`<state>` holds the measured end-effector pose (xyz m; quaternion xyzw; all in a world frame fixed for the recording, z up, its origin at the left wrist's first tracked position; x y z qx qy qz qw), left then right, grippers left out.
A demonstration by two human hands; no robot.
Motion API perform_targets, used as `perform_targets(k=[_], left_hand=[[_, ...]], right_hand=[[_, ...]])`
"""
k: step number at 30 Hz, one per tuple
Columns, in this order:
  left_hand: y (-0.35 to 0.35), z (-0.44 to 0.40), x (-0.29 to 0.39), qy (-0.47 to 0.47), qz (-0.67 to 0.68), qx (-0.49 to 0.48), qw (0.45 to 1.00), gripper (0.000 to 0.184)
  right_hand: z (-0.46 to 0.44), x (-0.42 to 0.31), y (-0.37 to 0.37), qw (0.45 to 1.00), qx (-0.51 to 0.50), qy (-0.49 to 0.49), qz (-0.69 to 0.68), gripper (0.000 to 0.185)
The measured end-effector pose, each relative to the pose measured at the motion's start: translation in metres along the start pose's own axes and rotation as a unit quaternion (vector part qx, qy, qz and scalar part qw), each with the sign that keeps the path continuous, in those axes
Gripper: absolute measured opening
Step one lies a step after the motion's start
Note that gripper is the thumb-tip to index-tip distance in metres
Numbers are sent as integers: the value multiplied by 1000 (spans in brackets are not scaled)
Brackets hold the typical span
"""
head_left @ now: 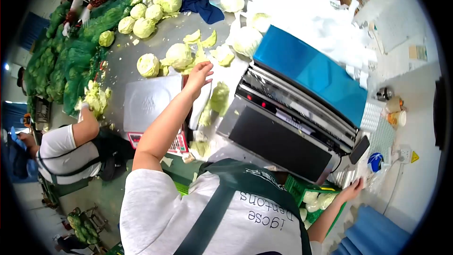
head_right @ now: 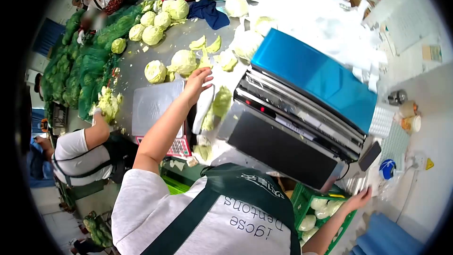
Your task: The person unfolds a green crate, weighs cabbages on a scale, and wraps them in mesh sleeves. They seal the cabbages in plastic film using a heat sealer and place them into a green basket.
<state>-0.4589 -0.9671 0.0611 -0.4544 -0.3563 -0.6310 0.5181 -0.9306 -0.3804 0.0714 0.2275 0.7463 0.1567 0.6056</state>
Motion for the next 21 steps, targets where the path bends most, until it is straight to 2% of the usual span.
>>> perform_targets(k=[1,3,4,5,6,7,8,9,10,13,14,15,16,17,18,20,21], left_hand=[[2,-16,-6,20,15,-13,1000,37],[-1,-34,-9,44,27,-50,997,37],[-2,-39,-5,46,25,-75,996,37],[0,-49,-3,18,-4,-121,992,38],[4,-53,10,-29,-54,-156,986,40],[20,-62,21,-137,-139,-144,970,41],[35,-70,33,-241,-225,-131,935,42],[57,-75,52,-283,-265,-72,919,41],[83,-95,54,-288,-255,-36,922,42],[174,-174,47,-221,-228,65,946,43],[200,-191,43,-122,-115,83,982,42],[208,-181,62,-41,-35,126,991,44],[234,-205,43,-76,-128,98,984,48],[233,-200,46,-66,-135,67,986,55],[227,-190,50,-55,-142,33,988,62],[203,-173,34,-76,-268,-22,960,79],[182,-153,38,-89,-322,-83,939,92]], right_hand=[[8,-64,-36,996,-36,-24,-75,31],[32,-178,-107,975,-172,6,-138,27],[50,-229,-141,965,-224,49,-125,25],[69,-280,-177,940,-299,134,-99,23],[93,-328,-211,912,-366,168,-79,20],[113,-360,-247,878,-436,178,-91,17],[129,-386,-283,841,-477,240,-85,15],[149,-418,-314,812,-491,315,-37,14],[169,-447,-344,779,-526,342,-4,13],[198,-481,-436,724,-586,360,54,18],[206,-485,-462,707,-605,354,95,19],[215,-488,-483,685,-624,354,126,20],[224,-489,-500,662,-642,354,156,21],[233,-491,-512,648,-643,367,179,23],[243,-492,-521,632,-648,377,195,23],[256,-493,-534,601,-655,399,224,24],[259,-491,-541,598,-660,390,234,24]])
Point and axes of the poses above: each hand's wrist, its own z-axis away from the middle knuckle, its own y-axis out of the back of the hand, x = y × z, the point moved 5 cm from there along -z, towards the middle knuckle, and after that the axes turned 8 degrees about -y, right-handed, at the moved point
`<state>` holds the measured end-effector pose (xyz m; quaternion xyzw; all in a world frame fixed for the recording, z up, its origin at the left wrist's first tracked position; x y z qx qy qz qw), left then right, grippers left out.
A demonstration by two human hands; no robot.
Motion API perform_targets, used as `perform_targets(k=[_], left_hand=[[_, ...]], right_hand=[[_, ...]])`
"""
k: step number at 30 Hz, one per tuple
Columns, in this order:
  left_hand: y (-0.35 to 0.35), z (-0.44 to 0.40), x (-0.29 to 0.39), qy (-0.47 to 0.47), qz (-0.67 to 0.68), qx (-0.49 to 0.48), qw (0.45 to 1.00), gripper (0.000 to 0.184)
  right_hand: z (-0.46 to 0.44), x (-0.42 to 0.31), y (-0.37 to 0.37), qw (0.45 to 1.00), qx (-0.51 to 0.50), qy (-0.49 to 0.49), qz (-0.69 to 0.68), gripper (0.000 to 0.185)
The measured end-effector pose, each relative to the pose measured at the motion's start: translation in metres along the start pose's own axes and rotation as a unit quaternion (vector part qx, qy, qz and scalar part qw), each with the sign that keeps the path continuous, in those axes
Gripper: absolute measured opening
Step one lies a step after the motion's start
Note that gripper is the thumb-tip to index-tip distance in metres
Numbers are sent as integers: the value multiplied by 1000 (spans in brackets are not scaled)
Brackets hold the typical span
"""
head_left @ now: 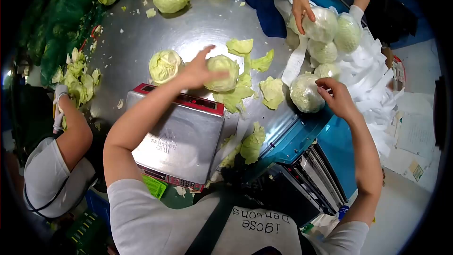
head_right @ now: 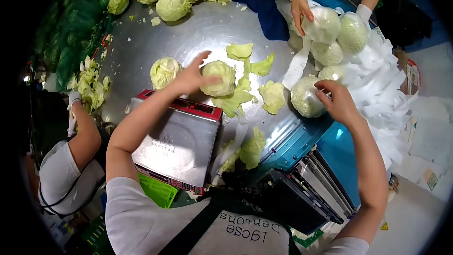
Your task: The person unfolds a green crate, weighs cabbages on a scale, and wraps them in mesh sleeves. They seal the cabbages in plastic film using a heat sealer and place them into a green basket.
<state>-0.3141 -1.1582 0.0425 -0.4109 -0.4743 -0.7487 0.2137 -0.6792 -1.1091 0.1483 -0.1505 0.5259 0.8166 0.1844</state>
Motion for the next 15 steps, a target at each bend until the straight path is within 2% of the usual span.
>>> perform_targets(k=[1,3,6,9,10,13,15], left_hand=[[-23,3,-4,-122,-157,21,980,96],[-27,8,9,-154,-178,24,971,98],[-20,-5,4,-62,-105,-15,992,90],[-20,-2,-9,42,172,-38,983,86],[-27,-2,-22,58,200,-15,978,85],[-16,11,12,14,63,-35,997,89],[-15,12,24,-55,-159,-45,985,84]], right_hand=[[-5,0,-3,1000,-6,3,-1,24],[-10,-2,-8,1000,-14,7,-1,24],[-5,1,-7,1000,-21,-2,-15,24],[-1,3,0,1000,-6,6,-17,24],[6,9,6,1000,7,2,-15,24],[15,23,22,999,46,4,-22,24],[13,44,30,997,77,-12,-15,24]])
Point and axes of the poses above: each hand's wrist, its own z-axis away from the middle knuckle, its own y-axis out of the back of the hand, x = y × z, the point moved 5 cm from there along -z, towards the middle knuckle, and after that the axes turned 8 degrees about -y, right-handed, at the moved point
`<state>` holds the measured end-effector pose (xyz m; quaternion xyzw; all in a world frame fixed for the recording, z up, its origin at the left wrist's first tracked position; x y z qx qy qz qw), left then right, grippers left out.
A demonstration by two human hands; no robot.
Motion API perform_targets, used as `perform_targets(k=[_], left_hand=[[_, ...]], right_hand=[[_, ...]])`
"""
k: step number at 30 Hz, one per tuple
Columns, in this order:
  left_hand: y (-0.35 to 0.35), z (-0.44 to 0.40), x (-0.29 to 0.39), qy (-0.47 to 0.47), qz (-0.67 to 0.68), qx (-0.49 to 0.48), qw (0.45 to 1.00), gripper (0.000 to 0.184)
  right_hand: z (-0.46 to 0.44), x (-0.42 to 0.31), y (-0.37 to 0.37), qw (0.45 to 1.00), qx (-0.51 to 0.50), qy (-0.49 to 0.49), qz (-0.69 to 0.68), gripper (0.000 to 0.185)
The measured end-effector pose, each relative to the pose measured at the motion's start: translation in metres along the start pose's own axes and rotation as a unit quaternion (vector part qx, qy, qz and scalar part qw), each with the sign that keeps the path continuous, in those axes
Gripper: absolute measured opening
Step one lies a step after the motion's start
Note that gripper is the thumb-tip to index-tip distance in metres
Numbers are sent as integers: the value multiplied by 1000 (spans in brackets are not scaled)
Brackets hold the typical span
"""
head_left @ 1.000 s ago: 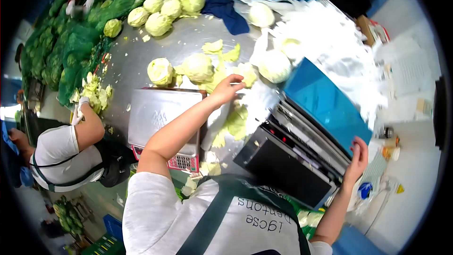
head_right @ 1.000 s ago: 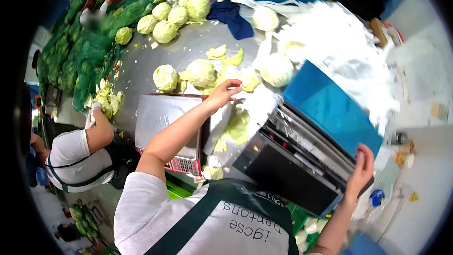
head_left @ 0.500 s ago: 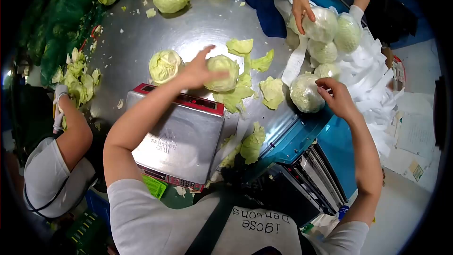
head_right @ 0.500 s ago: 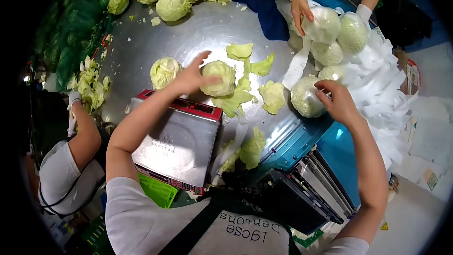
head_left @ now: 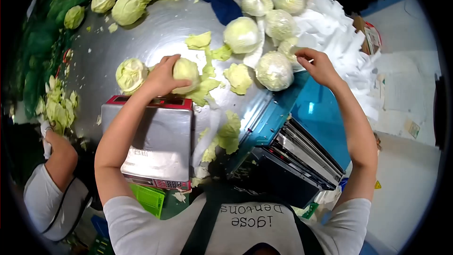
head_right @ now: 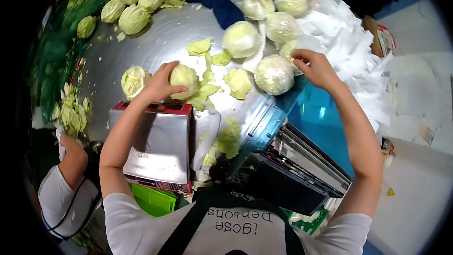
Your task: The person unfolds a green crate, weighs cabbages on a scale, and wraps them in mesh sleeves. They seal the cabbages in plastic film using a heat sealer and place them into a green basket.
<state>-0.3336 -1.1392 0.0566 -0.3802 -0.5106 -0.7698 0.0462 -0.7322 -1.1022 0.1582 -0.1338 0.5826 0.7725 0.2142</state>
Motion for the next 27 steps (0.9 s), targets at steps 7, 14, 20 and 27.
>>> perform_targets(k=[7,14,20,27], left_hand=[[-37,-77,79,-120,32,172,977,96],[-54,-132,81,-28,-92,211,973,98],[-64,-107,65,-18,34,250,967,90],[-61,-11,92,20,13,70,997,87]], right_hand=[[-25,20,-47,975,-138,-39,173,90],[-46,1,-91,963,-89,-34,253,111],[5,-62,-106,933,-30,129,335,93],[40,-87,-127,945,-251,157,141,54]])
Point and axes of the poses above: each hand's wrist, its own z-axis away from the middle knuckle, its own y-axis out of the back of the hand, x = y × z, the point moved 5 cm from there along -z, towards the middle knuckle, and after that the axes turned 8 degrees about -y, right-handed, at the moved point
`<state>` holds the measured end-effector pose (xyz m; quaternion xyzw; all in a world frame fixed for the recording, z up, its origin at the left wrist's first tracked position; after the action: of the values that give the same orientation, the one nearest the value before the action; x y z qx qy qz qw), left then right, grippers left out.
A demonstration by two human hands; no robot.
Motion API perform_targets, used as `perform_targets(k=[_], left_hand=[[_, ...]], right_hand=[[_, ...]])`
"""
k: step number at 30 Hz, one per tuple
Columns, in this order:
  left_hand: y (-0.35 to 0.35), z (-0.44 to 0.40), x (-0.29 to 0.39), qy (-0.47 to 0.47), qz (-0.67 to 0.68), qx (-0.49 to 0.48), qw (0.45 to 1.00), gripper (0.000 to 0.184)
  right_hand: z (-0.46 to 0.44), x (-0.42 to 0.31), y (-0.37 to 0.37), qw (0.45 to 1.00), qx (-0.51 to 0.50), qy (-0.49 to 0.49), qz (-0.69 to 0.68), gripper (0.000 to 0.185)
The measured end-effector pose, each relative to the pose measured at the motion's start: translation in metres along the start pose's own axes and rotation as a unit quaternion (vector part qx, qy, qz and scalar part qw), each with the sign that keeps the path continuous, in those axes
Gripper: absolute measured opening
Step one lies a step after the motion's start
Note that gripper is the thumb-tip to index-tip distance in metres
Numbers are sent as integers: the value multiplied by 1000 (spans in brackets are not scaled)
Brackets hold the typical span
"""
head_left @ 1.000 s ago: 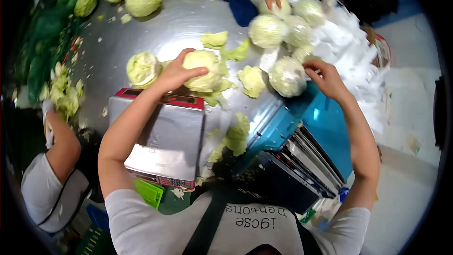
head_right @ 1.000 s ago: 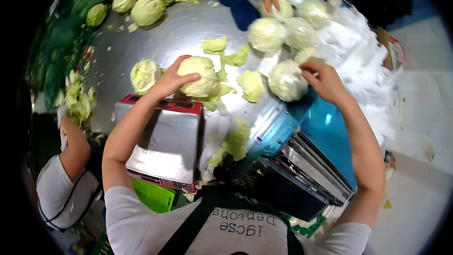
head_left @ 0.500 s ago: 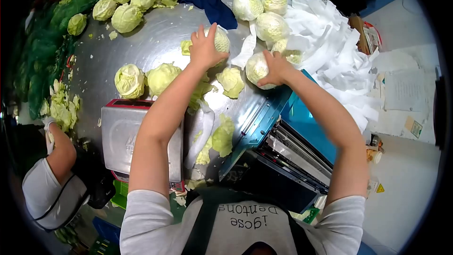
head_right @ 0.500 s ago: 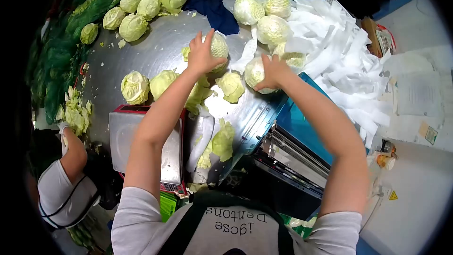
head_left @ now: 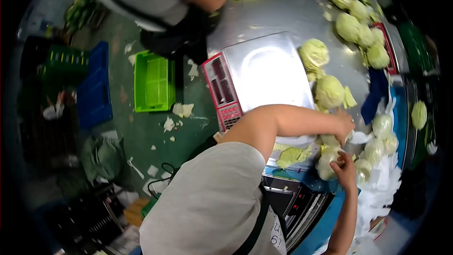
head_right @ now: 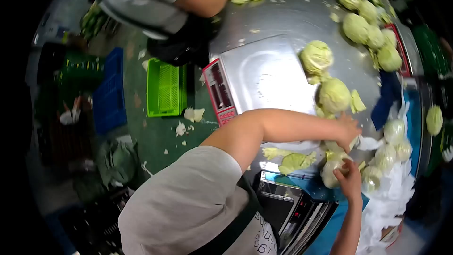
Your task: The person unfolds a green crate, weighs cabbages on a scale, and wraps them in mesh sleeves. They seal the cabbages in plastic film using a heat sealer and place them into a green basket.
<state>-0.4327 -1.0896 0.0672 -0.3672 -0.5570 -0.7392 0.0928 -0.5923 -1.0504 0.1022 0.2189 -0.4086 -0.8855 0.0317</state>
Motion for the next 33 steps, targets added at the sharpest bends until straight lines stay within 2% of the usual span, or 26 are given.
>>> perform_targets(k=[1,2,3,4,5,6,7,10,13,14,16,18,21,23,26,29,30,32,33], left_hand=[[3,16,6,-13,-23,41,999,80],[8,38,15,-43,2,141,989,71],[11,66,26,-77,19,240,968,63],[16,101,34,-146,135,351,915,50],[22,144,44,-173,224,412,866,42],[21,184,52,-173,245,436,849,34],[20,227,60,-177,285,452,827,26],[-27,335,61,-72,325,427,841,17],[-93,441,54,114,303,394,860,17],[-114,477,56,184,309,398,844,18],[-166,540,62,266,408,472,734,16],[-201,592,72,338,428,499,673,17],[-225,647,75,360,477,543,590,18],[-227,677,62,366,474,578,554,19],[-216,719,32,374,442,599,554,21],[-215,763,-15,364,411,617,565,23],[-213,782,-33,360,407,612,575,23],[-233,818,-82,371,437,609,547,24],[-243,839,-109,384,414,615,550,29]], right_hand=[[-3,7,-6,996,-43,-9,-80,45],[1,-5,-5,996,-53,3,-76,40],[5,-19,-3,998,-60,10,-18,41],[10,-35,-1,997,-66,17,40,42],[15,-48,-1,993,-70,23,96,43],[17,-63,-3,986,-48,52,150,42],[22,-83,-7,985,-36,86,147,42],[43,-152,-24,968,-19,210,139,43],[76,-230,-63,951,-80,271,128,40],[85,-253,-80,940,-100,299,131,40],[103,-298,-117,916,-136,351,137,39],[118,-343,-158,891,-174,382,173,40],[135,-401,-217,824,-207,464,252,40],[151,-440,-250,816,-240,457,260,40],[150,-495,-297,776,-255,508,272,40],[117,-545,-347,775,-262,501,283,39],[101,-558,-366,777,-268,491,289,41],[63,-585,-406,788,-282,455,305,43],[46,-595,-427,791,-301,423,322,45]])
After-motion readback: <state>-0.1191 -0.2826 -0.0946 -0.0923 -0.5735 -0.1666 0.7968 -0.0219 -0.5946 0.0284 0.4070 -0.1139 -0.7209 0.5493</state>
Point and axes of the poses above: each hand's wrist, its own z-axis away from the middle knuckle, its own y-axis out of the back of the hand, x = y × z, the point moved 5 cm from there along -z, towards the middle knuckle, and after that the axes turned 8 degrees about -y, right-handed, at the moved point
